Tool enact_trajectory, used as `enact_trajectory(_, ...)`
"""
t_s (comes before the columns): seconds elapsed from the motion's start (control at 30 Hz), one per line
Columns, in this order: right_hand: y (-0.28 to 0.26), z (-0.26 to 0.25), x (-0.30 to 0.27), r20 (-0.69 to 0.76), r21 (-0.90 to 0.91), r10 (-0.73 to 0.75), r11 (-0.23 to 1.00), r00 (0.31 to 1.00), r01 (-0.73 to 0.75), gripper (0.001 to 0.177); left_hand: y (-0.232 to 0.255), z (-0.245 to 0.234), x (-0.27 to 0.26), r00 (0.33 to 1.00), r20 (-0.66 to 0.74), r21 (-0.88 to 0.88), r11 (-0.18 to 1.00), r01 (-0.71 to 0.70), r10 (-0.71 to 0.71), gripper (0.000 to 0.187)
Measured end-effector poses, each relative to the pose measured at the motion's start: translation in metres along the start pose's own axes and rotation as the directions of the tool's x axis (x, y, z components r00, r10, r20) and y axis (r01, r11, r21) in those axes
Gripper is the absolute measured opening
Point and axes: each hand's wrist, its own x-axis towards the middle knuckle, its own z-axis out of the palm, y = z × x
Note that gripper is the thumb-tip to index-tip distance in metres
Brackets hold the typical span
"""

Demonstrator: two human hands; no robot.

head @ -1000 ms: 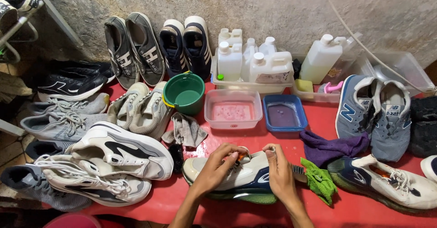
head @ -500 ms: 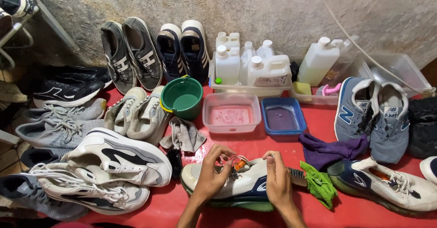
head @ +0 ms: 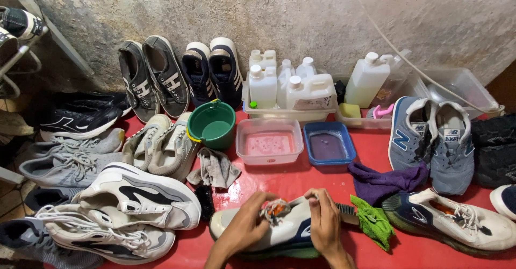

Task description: The person scrubs a white sneaker with a brush and wipes it with a green cloth. They rotate the shoe to clean different sides, then use the brush again on the upper and laces before wiping with the cloth.

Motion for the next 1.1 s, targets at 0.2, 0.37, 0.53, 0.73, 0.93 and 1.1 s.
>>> enact_trajectory(0.2,-0.005,0.004,-0.004,-0.145,-0.094,-0.383,0.923,0.913,0.372,0.028,-0.033,0.0,-0.036,0.996,0.009,0.036,0.996,-0.085,0.085,0.04)
enact_trajectory(0.37,-0.021,0.012,0.014,-0.139,-0.222,-0.362,0.919,0.922,0.327,0.033,-0.054,0.039,-0.053,0.968,-0.249,-0.039,0.999,0.011,-0.02,0.047)
enact_trajectory(0.53,-0.044,0.001,0.009,-0.014,-0.07,-0.127,0.99,0.992,0.126,0.049,-0.056,0.066,-0.063,0.89,-0.454,-0.036,0.999,0.032,-0.045,0.039)
enact_trajectory(0.73,-0.058,-0.018,-0.027,-0.051,0.002,-0.07,0.998,0.996,0.071,0.041,-0.077,0.082,-0.085,0.844,-0.528,-0.02,0.995,0.102,-0.097,0.065)
enact_trajectory(0.93,-0.046,-0.013,-0.055,0.044,0.013,0.042,0.999,0.998,-0.043,0.047,-0.067,0.095,-0.088,0.846,-0.504,-0.016,0.981,0.195,-0.177,0.059)
enact_trajectory(1.1,-0.039,-0.004,-0.057,0.146,-0.024,-0.036,0.999,0.989,0.04,0.067,-0.059,0.122,-0.084,0.784,-0.586,-0.084,0.977,0.194,-0.206,0.044)
